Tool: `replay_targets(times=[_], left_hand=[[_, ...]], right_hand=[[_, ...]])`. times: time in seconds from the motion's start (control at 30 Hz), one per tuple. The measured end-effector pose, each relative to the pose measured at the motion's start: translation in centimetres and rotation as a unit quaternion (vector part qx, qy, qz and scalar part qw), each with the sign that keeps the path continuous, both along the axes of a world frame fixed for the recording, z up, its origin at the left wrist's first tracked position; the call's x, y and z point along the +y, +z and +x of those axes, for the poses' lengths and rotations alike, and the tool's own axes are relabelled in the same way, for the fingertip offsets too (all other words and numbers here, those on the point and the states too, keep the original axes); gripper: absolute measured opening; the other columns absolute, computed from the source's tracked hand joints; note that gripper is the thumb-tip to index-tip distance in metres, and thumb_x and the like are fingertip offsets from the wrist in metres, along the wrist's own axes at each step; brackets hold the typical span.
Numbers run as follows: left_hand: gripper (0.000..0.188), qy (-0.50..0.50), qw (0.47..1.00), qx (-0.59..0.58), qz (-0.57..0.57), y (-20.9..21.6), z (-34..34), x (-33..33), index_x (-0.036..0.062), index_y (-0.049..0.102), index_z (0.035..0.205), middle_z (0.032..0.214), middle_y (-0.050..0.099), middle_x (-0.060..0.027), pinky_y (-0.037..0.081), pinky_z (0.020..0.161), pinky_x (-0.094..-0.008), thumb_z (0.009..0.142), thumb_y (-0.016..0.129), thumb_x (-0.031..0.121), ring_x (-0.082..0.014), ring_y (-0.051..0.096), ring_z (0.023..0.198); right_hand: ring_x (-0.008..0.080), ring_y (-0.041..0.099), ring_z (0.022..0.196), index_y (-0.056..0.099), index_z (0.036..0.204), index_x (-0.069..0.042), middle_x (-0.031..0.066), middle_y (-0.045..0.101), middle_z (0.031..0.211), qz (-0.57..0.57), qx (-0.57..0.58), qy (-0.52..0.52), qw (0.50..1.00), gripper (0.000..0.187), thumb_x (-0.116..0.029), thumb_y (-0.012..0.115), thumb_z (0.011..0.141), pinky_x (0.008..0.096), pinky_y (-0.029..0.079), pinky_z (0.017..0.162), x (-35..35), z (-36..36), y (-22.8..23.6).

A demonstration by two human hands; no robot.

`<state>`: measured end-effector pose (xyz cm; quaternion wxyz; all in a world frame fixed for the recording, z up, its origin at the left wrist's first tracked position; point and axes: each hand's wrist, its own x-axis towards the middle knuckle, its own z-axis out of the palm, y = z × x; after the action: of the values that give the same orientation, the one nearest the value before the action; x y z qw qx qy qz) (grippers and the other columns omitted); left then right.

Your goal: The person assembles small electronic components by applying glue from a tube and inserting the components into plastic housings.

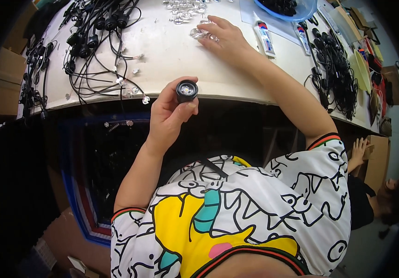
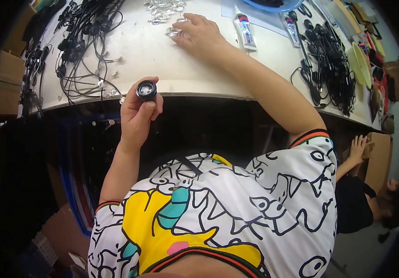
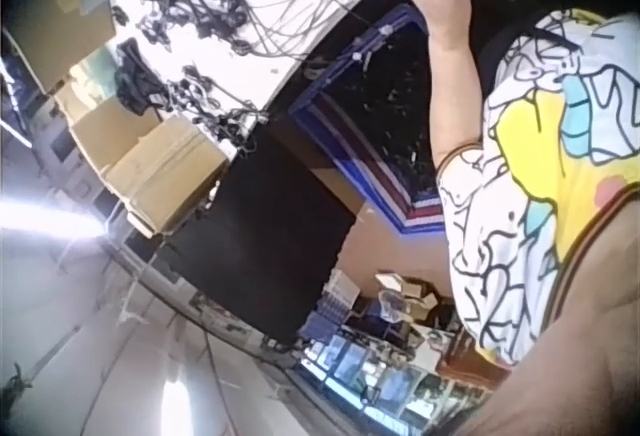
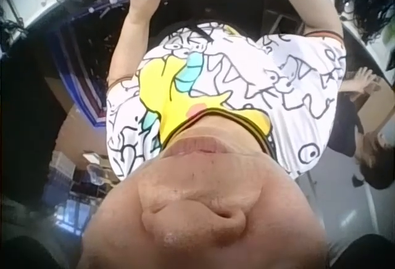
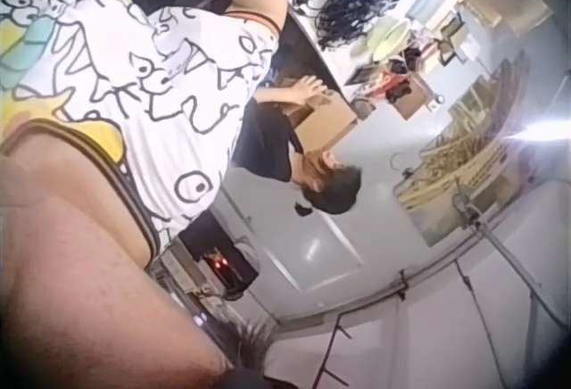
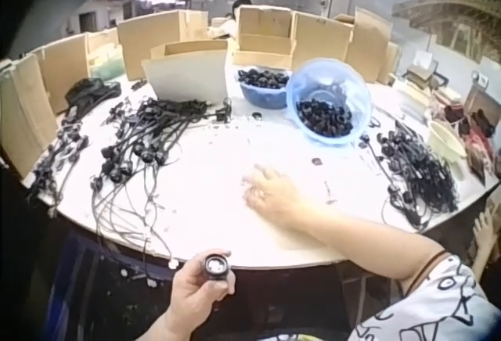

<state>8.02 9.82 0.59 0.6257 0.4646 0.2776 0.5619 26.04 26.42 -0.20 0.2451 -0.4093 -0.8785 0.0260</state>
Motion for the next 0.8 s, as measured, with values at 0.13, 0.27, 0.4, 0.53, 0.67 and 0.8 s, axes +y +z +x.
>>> replay_targets(times=[0.13,0.27,0.4,0.53,0.67,0.8], left_hand=[[0.041,-0.005,1.0,0.008,-0.005,-0.4,0.5,-0.1,0.0018,0.042,0.123,0.076,0.051,0.0006,0.031,0.056,-0.0157,0.085,0.055,0.009,-0.0043,0.04,0.064],[0.045,-0.001,1.0,0.02,0.008,-0.7,0.6,-0.1,0.0011,0.038,0.129,0.08,0.05,0.0008,0.032,0.062,-0.0163,0.089,0.051,0.019,-0.0052,0.038,0.068],[0.046,-0.002,1.0,0.028,0.009,-1.6,0.4,-0.3,0.0003,0.042,0.125,0.076,0.05,0.0005,0.033,0.06,-0.017,0.089,0.051,0.028,-0.0059,0.039,0.066],[0.045,-0.012,1.0,0.018,0.011,-2.0,0.9,-0.5,0.0001,0.044,0.122,0.072,0.051,-0.0003,0.034,0.057,-0.0174,0.088,0.052,0.029,-0.0061,0.041,0.062],[0.04,0.0,1.0,0.019,0.003,-1.4,1.4,-0.7,0.0003,0.046,0.12,0.07,0.052,-0.0012,0.033,0.055,-0.0171,0.088,0.052,0.024,-0.0059,0.041,0.06],[0.037,-0.006,0.998,0.055,-0.004,-1.8,1.5,-0.6,-0.0015,0.049,0.114,0.068,0.05,-0.0011,0.031,0.054,-0.0174,0.088,0.05,0.025,-0.0058,0.04,0.059]], right_hand=[[0.0354,0.04,0.117,0.051,0.119,-0.015,0.0172,0.04,0.13,0.012,0.0,0.031,0.999,0.04,-0.033,0.055,0.083,0.0414,0.032,0.098,-2.6,0.7,0.5],[0.0305,0.039,0.119,0.05,0.121,-0.013,0.0159,0.04,0.13,-0.064,0.049,-0.01,0.997,0.042,-0.032,0.056,0.084,0.0381,0.03,0.1,-3.6,2.3,3.1],[0.0249,0.053,0.098,0.058,0.106,-0.01,0.0129,0.055,0.108,-0.061,0.108,0.002,0.992,0.032,-0.029,0.059,0.081,0.0345,0.041,0.084,-5.2,4.1,5.0],[0.023,0.059,0.076,0.063,0.088,-0.008,0.0074,0.061,0.082,0.002,0.017,-0.024,1.0,0.024,-0.028,0.062,0.076,0.0327,0.047,0.066,-6.7,3.9,3.9],[0.0232,0.059,0.078,0.065,0.085,-0.009,0.0067,0.061,0.08,0.013,-0.021,-0.043,0.999,0.022,-0.029,0.061,0.076,0.0339,0.046,0.068,-6.9,3.9,2.6],[0.0186,0.058,0.075,0.067,0.083,-0.006,0.007,0.062,0.082,-0.025,-0.005,-0.041,0.999,0.018,-0.021,0.066,0.074,0.0296,0.045,0.066,-7.2,3.6,2.9]])
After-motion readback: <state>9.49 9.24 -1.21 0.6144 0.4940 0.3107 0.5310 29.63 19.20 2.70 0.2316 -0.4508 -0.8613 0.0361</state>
